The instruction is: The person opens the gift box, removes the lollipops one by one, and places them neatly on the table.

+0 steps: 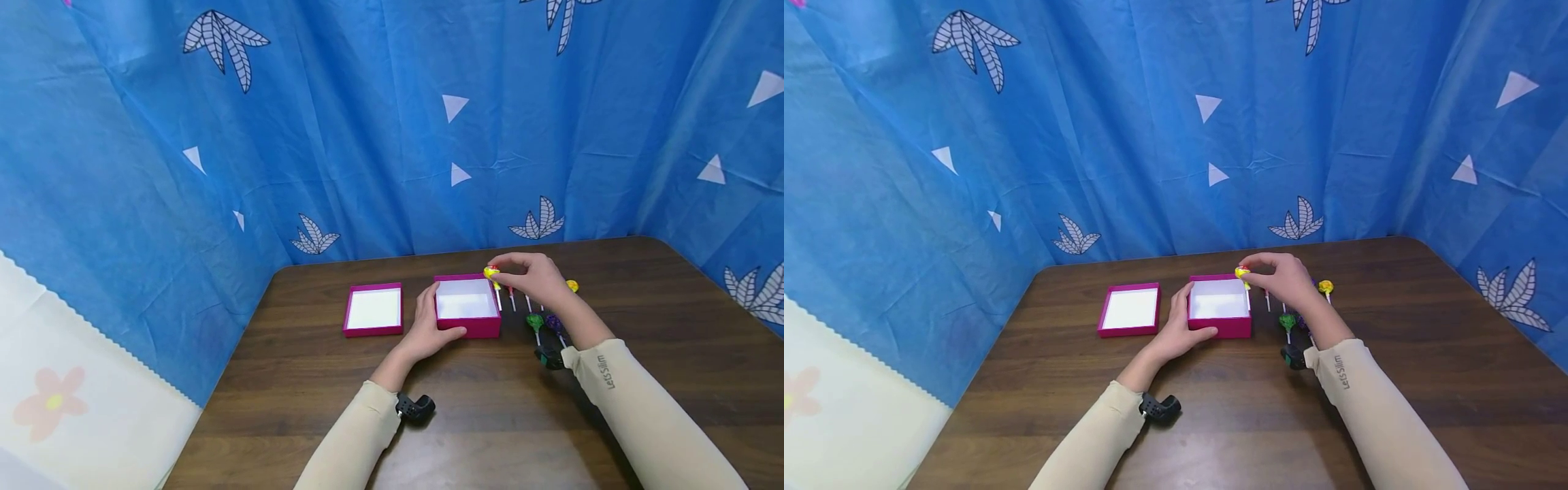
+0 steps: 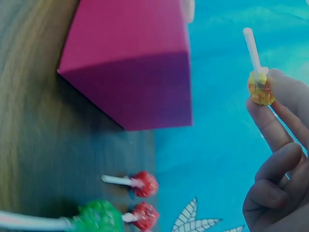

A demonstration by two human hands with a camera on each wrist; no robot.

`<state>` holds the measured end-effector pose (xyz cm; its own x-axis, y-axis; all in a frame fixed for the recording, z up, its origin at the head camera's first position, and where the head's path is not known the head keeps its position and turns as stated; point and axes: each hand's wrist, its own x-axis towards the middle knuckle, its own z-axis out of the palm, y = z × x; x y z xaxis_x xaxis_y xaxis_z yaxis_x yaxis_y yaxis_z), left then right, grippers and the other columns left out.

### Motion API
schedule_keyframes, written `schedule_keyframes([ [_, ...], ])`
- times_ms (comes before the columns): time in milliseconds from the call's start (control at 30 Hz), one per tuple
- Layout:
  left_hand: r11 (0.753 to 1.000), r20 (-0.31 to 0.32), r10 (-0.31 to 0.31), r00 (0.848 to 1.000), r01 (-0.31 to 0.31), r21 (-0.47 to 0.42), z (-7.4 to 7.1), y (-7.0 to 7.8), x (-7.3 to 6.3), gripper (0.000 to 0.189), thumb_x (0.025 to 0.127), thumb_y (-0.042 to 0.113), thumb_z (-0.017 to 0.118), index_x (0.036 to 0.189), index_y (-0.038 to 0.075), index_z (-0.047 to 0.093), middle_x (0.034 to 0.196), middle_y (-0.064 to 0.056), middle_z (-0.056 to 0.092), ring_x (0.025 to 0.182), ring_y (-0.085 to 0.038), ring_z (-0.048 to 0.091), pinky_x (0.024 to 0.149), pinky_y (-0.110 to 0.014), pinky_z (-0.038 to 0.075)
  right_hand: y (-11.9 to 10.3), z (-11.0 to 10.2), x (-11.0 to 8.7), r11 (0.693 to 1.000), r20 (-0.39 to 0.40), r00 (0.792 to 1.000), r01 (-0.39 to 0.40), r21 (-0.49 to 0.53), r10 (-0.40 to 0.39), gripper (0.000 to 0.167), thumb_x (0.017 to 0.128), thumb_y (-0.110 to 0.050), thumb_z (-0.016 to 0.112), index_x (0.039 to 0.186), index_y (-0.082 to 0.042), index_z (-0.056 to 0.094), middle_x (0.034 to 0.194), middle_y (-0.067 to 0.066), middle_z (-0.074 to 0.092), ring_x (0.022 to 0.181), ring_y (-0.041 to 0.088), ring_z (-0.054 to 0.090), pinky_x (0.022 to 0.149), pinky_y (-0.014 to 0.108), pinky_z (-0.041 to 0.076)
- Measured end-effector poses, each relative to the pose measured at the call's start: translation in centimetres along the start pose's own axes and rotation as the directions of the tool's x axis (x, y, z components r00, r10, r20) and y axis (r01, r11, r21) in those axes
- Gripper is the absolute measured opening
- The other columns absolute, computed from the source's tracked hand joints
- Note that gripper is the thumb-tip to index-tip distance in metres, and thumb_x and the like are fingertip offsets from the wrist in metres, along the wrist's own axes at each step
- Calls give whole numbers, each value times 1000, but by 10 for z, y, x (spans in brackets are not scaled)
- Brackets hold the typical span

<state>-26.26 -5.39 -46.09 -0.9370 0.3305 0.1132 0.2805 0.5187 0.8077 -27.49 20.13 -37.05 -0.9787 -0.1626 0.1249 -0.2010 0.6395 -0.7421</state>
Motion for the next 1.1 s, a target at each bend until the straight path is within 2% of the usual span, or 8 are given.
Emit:
schedule_keyframes([
  [133, 1000, -2, 11, 1000, -11, -1, 0, 0, 0, 106, 83, 39, 78, 159, 27, 4, 164, -4, 11, 148, -27, 22, 119, -55, 32, 2, -9, -4, 1000, -3, 1000, -17, 7, 17, 46, 89, -48, 72, 126, -21, 67, 110, 15, 69, 75, 26, 61, 61, 32, 54],
  [233, 1000, -6, 13, 1000, -13, -12, -2, 1, 0, 106, 83, 38, 78, 159, 26, 5, 164, -4, 11, 148, -29, 21, 119, -56, 32, 4, -13, -6, 1000, -7, 1000, -18, 15, 18, 45, 89, -48, 72, 125, -22, 67, 107, 15, 68, 75, 29, 60, 61, 33, 55],
  [467, 1000, 2, 21, 1000, -21, 12, -3, 2, 1, 107, 84, 40, 77, 160, 23, 3, 165, -4, 9, 149, -27, 21, 119, -54, 33, 15, -15, -16, 1000, -8, 1000, 7, -18, -8, 44, 89, -48, 72, 122, -17, 67, 125, 13, 64, 93, 30, 53, 68, 32, 53],
  [600, 999, 2, 26, 1000, -27, 18, -1, 1, 1, 106, 85, 40, 76, 160, 24, 3, 165, -4, 9, 149, -27, 21, 119, -54, 33, 24, -15, -23, 999, 7, 1000, 10, -39, -9, 44, 89, -46, 72, 122, -16, 68, 125, 16, 64, 100, 29, 54, 72, 29, 53],
  [733, 1000, 3, 26, 1000, -26, 15, 0, -2, 2, 105, 85, 41, 76, 159, 26, 4, 165, -5, 9, 148, -27, 22, 119, -54, 34, 34, -14, -27, 997, 25, 1000, 11, -75, -9, 46, 90, -45, 72, 126, -16, 68, 122, 17, 65, 100, 28, 53, 71, 27, 52],
  [933, 1000, 0, 20, 1000, -20, 2, 0, -3, 0, 105, 85, 41, 77, 159, 26, 4, 165, -4, 9, 148, -27, 22, 118, -55, 34, 47, -7, -29, 993, 34, 999, 1, -118, 3, 45, 89, -47, 73, 123, -16, 72, 106, 12, 67, 93, 26, 50, 64, 28, 48],
  [1100, 1000, 2, 22, 1000, -22, 4, -1, -2, 0, 106, 84, 41, 76, 159, 26, 4, 165, -4, 9, 149, -27, 21, 119, -55, 33, 51, -4, -29, 986, 33, 999, -26, -163, 32, 44, 87, -46, 75, 120, -17, 73, 107, 14, 69, 94, 27, 50, 61, 28, 48],
])
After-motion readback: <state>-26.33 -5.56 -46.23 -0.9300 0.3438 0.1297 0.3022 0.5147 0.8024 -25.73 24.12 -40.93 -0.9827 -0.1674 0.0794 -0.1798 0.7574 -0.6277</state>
